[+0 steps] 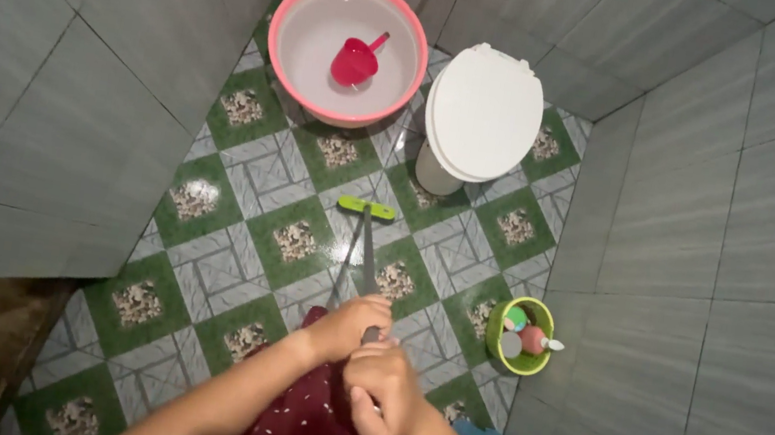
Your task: Scrubbing the tiled floor of a bathroom using a long-handled brush.
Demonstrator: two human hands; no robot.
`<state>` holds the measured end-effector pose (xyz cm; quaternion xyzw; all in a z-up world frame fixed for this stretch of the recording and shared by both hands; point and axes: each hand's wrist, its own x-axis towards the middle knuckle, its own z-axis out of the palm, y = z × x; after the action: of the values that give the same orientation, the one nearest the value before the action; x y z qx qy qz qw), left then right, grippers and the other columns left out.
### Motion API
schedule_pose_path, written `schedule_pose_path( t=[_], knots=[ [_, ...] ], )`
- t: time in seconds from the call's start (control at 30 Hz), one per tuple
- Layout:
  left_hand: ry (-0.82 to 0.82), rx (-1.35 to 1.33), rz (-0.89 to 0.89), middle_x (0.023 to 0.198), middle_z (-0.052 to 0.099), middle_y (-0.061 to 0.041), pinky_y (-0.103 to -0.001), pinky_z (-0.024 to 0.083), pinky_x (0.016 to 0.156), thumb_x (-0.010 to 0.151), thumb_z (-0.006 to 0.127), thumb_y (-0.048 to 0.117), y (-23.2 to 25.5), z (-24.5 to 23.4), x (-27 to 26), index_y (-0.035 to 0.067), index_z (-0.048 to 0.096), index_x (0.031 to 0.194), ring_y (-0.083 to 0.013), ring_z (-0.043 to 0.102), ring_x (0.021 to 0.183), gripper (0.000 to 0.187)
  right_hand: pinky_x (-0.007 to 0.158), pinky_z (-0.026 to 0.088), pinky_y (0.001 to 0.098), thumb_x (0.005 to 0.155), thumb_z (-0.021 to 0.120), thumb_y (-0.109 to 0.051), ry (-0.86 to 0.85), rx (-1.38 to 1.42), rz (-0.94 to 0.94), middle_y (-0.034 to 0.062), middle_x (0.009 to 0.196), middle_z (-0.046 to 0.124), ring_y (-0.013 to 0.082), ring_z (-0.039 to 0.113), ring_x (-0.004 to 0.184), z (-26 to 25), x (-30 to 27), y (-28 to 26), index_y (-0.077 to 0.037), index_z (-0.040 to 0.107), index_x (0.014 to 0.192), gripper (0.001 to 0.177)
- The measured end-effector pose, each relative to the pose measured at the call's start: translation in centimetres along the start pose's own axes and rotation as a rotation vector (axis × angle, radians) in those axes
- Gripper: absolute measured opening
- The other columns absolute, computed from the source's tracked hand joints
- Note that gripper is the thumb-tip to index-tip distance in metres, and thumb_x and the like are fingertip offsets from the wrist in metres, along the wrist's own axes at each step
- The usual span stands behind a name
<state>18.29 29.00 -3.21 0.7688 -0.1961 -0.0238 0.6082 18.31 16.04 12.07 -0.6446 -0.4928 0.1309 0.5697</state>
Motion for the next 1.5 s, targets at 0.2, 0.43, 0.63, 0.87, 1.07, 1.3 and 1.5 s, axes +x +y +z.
schedule_pose_path(
  t=[0.2,0.43,0.63,0.87,1.07,1.3,1.5],
  knots=[
    [-0.045,0.19,0.122,0.056,0.052,-0.003,-0.04,0.036,0.056,0.073,0.062,0.01,-8.4,-0.8,3.9,0.016,0.047,0.051,-0.0202,0.048,0.056,0.027,0.058,0.029,0.0404,0.106,0.029,-0.028,0.055,-0.041,-0.04,0.0022,0.06,0.04,0.023,0.036,0.052,-0.4,-0.4,7.1,-0.014,0.039,0.063,0.047],
    [-0.095,0.223,0.003,0.069,0.053,0.001,-0.037,0.039,0.105,0.086,0.064,0.02,-8.3,-0.9,7.1,0.016,0.054,0.065,-0.0218,0.054,0.078,0.024,0.06,0.028,0.0403,0.103,0.035,-0.029,0.049,-0.056,0.063,0.0045,0.059,0.035,0.0252,0.035,0.054,-3.5,1.1,6.5,-0.011,0.036,0.062,0.044],
    [-0.021,0.064,0.082,0.066,0.05,0.002,-0.033,0.041,0.068,0.087,0.063,0.009,-5.3,0.4,4.7,0.017,0.051,0.06,-0.0183,0.048,0.073,0.031,0.056,0.027,0.0416,0.109,0.029,-0.033,0.007,0.039,-0.029,0.0075,0.057,0.035,0.0288,0.033,0.047,-3.8,2.0,2.4,-0.01,0.036,0.063,0.051],
    [0.014,0.104,0.087,0.068,0.052,0.003,-0.035,0.036,0.089,0.083,0.064,0.013,-7.0,2.5,7.7,0.016,0.052,0.067,-0.0189,0.051,0.075,0.02,0.054,0.026,0.0401,0.103,0.034,-0.029,0.034,-0.072,0.023,0.0042,0.056,0.035,0.0258,0.032,0.048,-6.3,-0.6,4.3,-0.011,0.035,0.062,0.044],
    [0.059,0.019,0.14,0.067,0.057,0.002,-0.034,0.042,0.071,0.076,0.061,0.006,3.2,11.0,9.7,0.017,0.056,0.066,-0.0197,0.054,0.069,0.015,0.056,0.029,0.0437,0.103,0.032,-0.026,-0.073,-0.077,-0.027,0.0081,0.06,0.038,0.0317,0.035,0.05,-13.7,-6.3,-4.3,-0.01,0.038,0.067,0.041],
    [-0.087,0.135,0.115,0.058,0.046,-0.001,-0.04,0.033,0.054,0.085,0.063,0.027,-0.5,22.2,14.7,0.016,0.041,0.054,-0.0197,0.046,0.056,0.04,0.059,0.029,0.0416,0.103,0.034,-0.026,0.103,-0.148,0.091,0.0033,0.058,0.036,0.0255,0.034,0.052,-18.4,-17.3,-0.5,-0.013,0.04,0.063,0.042],
    [-0.165,0.194,0.042,0.078,0.068,-0.009,-0.039,0.054,0.079,0.074,0.074,0.032,-5.5,24.7,21.0,0.013,0.069,0.073,-0.0317,0.067,0.081,0.02,0.05,0.041,0.0379,0.098,0.043,-0.016,0.216,-0.188,0.133,0.0082,0.051,0.044,0.0326,0.043,0.046,-22.6,-20.2,4.4,-0.014,0.045,0.057,0.041]
  ],
)
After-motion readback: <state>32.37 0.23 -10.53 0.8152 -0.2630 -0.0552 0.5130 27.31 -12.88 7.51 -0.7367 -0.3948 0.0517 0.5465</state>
